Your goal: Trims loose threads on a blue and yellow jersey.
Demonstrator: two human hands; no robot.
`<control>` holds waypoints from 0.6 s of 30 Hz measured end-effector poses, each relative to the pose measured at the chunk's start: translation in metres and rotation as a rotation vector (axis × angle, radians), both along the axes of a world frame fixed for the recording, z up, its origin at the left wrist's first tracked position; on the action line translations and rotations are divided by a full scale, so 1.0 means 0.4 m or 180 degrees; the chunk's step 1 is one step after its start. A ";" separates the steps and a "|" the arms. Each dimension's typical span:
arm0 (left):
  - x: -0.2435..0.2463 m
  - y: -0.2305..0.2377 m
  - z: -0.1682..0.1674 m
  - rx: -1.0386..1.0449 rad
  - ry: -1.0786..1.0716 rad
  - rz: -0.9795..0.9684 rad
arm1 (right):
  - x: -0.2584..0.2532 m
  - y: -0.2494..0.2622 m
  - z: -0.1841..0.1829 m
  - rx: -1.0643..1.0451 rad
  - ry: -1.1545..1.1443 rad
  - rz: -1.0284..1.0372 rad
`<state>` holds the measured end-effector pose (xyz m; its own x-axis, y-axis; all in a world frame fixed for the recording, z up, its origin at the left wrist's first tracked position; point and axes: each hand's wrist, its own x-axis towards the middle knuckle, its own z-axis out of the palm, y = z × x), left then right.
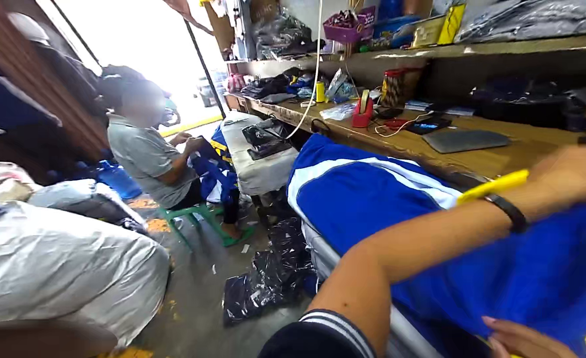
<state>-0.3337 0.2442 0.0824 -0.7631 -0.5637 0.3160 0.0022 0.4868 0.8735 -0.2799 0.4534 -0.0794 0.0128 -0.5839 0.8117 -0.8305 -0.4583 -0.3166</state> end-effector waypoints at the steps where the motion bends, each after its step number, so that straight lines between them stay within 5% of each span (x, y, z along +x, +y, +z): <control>1: 0.062 -0.019 0.049 0.0024 0.0229 0.0211 | 0.000 -0.019 0.018 -0.0241 -0.0044 0.0012; 4: 0.196 -0.091 0.065 -0.0271 0.0606 0.0758 | 0.015 -0.073 0.024 -0.0186 -0.0239 0.0188; 9: 0.335 -0.166 -0.178 0.0499 0.0358 0.1174 | 0.029 -0.077 -0.048 0.1307 -0.0399 0.0679; 13: 0.386 -0.094 -0.220 0.1470 0.0766 0.0585 | 0.009 -0.080 0.002 0.0618 -0.0854 0.0801; 18: 0.432 0.004 -0.215 0.2124 0.0860 -0.0250 | 0.021 -0.115 -0.035 0.1248 -0.1794 0.0336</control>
<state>-0.1608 0.2457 -0.0037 -0.7531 -0.6491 0.1071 0.2731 -0.1604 0.9485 -0.2713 0.4076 -0.0935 -0.2760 -0.8542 0.4407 -0.4479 -0.2914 -0.8453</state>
